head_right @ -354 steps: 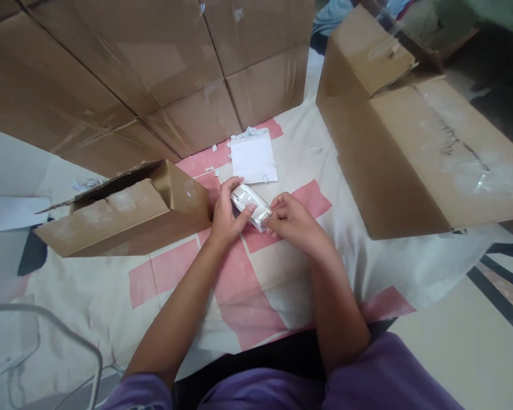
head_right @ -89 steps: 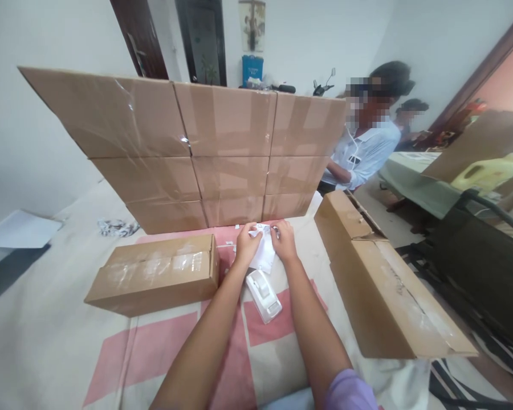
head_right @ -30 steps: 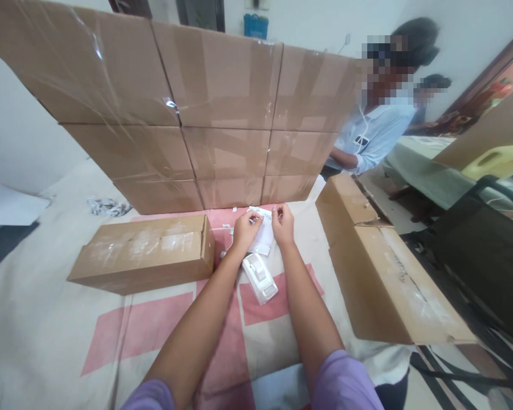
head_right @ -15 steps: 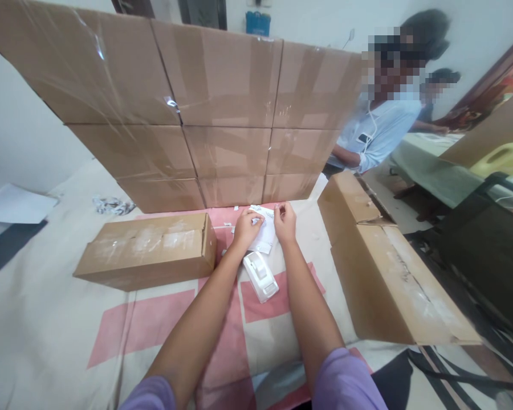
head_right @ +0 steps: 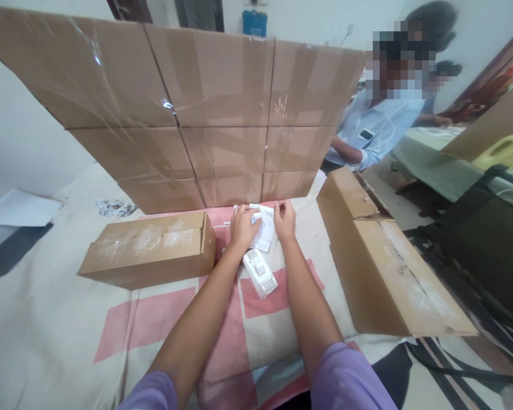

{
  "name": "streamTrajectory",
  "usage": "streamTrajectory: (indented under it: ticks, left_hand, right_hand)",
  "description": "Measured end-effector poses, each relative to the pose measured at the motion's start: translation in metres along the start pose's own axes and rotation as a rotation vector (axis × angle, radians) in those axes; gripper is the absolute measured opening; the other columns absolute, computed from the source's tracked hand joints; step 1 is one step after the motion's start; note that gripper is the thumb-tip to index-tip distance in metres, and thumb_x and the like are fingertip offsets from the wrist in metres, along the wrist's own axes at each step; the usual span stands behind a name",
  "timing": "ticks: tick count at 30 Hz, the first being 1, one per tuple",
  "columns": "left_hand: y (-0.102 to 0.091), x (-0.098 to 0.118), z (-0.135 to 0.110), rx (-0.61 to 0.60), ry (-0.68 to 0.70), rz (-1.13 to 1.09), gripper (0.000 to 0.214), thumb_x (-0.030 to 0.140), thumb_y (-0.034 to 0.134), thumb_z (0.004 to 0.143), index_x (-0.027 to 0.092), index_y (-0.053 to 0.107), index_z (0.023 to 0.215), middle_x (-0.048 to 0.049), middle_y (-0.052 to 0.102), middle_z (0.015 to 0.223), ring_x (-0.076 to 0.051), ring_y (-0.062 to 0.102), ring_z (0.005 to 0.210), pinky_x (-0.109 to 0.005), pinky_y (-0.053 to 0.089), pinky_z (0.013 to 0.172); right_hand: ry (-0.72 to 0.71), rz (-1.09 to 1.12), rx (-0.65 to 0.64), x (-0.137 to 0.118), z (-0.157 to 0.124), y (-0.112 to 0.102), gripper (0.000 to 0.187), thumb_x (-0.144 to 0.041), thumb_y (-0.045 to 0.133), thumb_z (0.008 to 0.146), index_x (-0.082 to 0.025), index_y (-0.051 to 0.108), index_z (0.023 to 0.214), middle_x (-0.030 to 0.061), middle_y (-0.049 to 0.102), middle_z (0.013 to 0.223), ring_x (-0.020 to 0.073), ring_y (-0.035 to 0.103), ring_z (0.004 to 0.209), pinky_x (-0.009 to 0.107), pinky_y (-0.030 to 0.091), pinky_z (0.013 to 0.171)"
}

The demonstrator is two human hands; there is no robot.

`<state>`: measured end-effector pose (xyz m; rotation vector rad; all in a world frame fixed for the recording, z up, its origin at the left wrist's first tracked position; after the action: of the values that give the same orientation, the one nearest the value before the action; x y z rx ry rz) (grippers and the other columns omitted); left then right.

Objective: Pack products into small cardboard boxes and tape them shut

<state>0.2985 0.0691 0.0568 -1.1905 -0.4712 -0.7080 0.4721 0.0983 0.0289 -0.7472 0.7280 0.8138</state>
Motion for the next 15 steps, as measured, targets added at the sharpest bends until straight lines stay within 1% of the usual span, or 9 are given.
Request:
streamTrajectory:
  ticks: [2, 4, 6, 8, 9, 10, 12, 13, 15]
  left_hand:
    - [-0.019, 0.023, 0.001, 0.008, 0.062, -0.032, 0.014, 0.021, 0.063, 0.094, 0.022, 0.075, 0.102, -0.0069, 0.072, 0.108, -0.023, 0.063, 0.106, -0.035, 0.047, 0.093]
    - [-0.047, 0.054, -0.003, 0.004, 0.155, -0.051, 0.016, 0.027, 0.059, 0.099, 0.023, 0.073, 0.094, -0.0023, 0.074, 0.098, -0.018, 0.065, 0.094, -0.030, 0.047, 0.086]
    - [-0.085, 0.080, -0.014, 0.037, 0.247, -0.038, 0.028, 0.036, 0.051, 0.104, 0.024, 0.072, 0.089, -0.0005, 0.074, 0.093, -0.016, 0.065, 0.092, -0.030, 0.045, 0.085]
    - [-0.128, 0.086, -0.027, 0.099, 0.269, 0.042, 0.040, 0.041, 0.040, 0.107, 0.025, 0.071, 0.088, -0.0017, 0.074, 0.093, -0.019, 0.065, 0.096, -0.035, 0.043, 0.091]
    - [-0.147, 0.078, -0.032, 0.113, 0.234, 0.111, 0.042, 0.044, 0.037, 0.107, 0.025, 0.071, 0.091, -0.0027, 0.075, 0.098, -0.021, 0.065, 0.101, -0.039, 0.041, 0.096]
    - [-0.164, 0.063, -0.035, 0.105, 0.169, 0.193, 0.041, 0.046, 0.037, 0.107, 0.026, 0.071, 0.096, -0.0042, 0.075, 0.107, -0.024, 0.064, 0.108, -0.044, 0.038, 0.101]
    - [-0.191, 0.019, -0.041, 0.013, -0.012, 0.342, 0.034, 0.049, 0.043, 0.103, 0.029, 0.069, 0.113, -0.0071, 0.068, 0.132, -0.030, 0.056, 0.126, -0.053, 0.031, 0.110]
    - [-0.202, -0.003, -0.043, -0.023, -0.067, 0.374, 0.033, 0.048, 0.045, 0.102, 0.027, 0.069, 0.112, -0.0107, 0.066, 0.135, -0.035, 0.053, 0.131, -0.059, 0.028, 0.112]
    - [-0.215, -0.033, -0.051, -0.119, -0.090, 0.405, 0.032, 0.047, 0.048, 0.099, 0.024, 0.070, 0.102, -0.0126, 0.071, 0.124, -0.038, 0.056, 0.125, -0.063, 0.028, 0.111]
  right_hand:
    - [0.006, 0.005, 0.006, 0.002, 0.000, -0.001, 0.027, -0.049, 0.045, 0.098, -0.023, 0.049, 0.092, 0.0026, 0.061, 0.086, 0.0176, 0.060, 0.079, 0.029, 0.049, 0.075]
    - [0.013, 0.029, 0.015, 0.002, 0.000, -0.003, 0.026, -0.049, 0.046, 0.096, -0.023, 0.049, 0.096, 0.0038, 0.062, 0.089, 0.0189, 0.061, 0.081, 0.031, 0.050, 0.077]
    - [0.019, 0.066, 0.024, -0.001, 0.000, -0.006, 0.025, -0.048, 0.048, 0.093, -0.023, 0.048, 0.095, 0.0035, 0.061, 0.087, 0.0199, 0.061, 0.079, 0.032, 0.049, 0.076]
    - [0.016, 0.105, 0.026, -0.009, 0.001, -0.009, 0.021, -0.045, 0.049, 0.090, -0.023, 0.048, 0.092, 0.0025, 0.059, 0.084, 0.0201, 0.059, 0.077, 0.032, 0.048, 0.074]
    - [0.009, 0.123, 0.020, -0.016, 0.002, -0.010, 0.019, -0.043, 0.049, 0.089, -0.024, 0.048, 0.089, 0.0019, 0.057, 0.082, 0.0200, 0.057, 0.076, 0.032, 0.046, 0.073]
    - [-0.003, 0.141, 0.006, -0.025, 0.004, -0.011, 0.017, -0.041, 0.050, 0.087, -0.024, 0.048, 0.086, 0.0014, 0.056, 0.080, 0.0198, 0.055, 0.076, 0.032, 0.045, 0.073]
    - [-0.042, 0.177, -0.053, -0.049, 0.006, -0.012, 0.015, -0.037, 0.050, 0.084, -0.024, 0.046, 0.080, 0.0004, 0.053, 0.077, 0.0191, 0.053, 0.074, 0.031, 0.043, 0.071]
    - [-0.068, 0.196, -0.096, -0.065, 0.006, -0.012, 0.014, -0.036, 0.049, 0.083, -0.024, 0.045, 0.079, 0.0000, 0.052, 0.076, 0.0187, 0.052, 0.074, 0.031, 0.043, 0.071]
    - [-0.129, 0.229, -0.207, -0.102, -0.003, -0.012, 0.012, -0.034, 0.048, 0.083, -0.024, 0.045, 0.077, 0.0005, 0.053, 0.077, 0.0185, 0.053, 0.075, 0.031, 0.043, 0.073]
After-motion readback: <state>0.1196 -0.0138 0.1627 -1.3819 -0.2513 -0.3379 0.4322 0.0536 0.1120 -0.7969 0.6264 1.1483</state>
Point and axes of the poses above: each hand's wrist, its own z-axis towards the middle knuckle, its own y-axis out of the palm, x = y × z, the point moved 8 cm from there along z, towards the middle knuckle
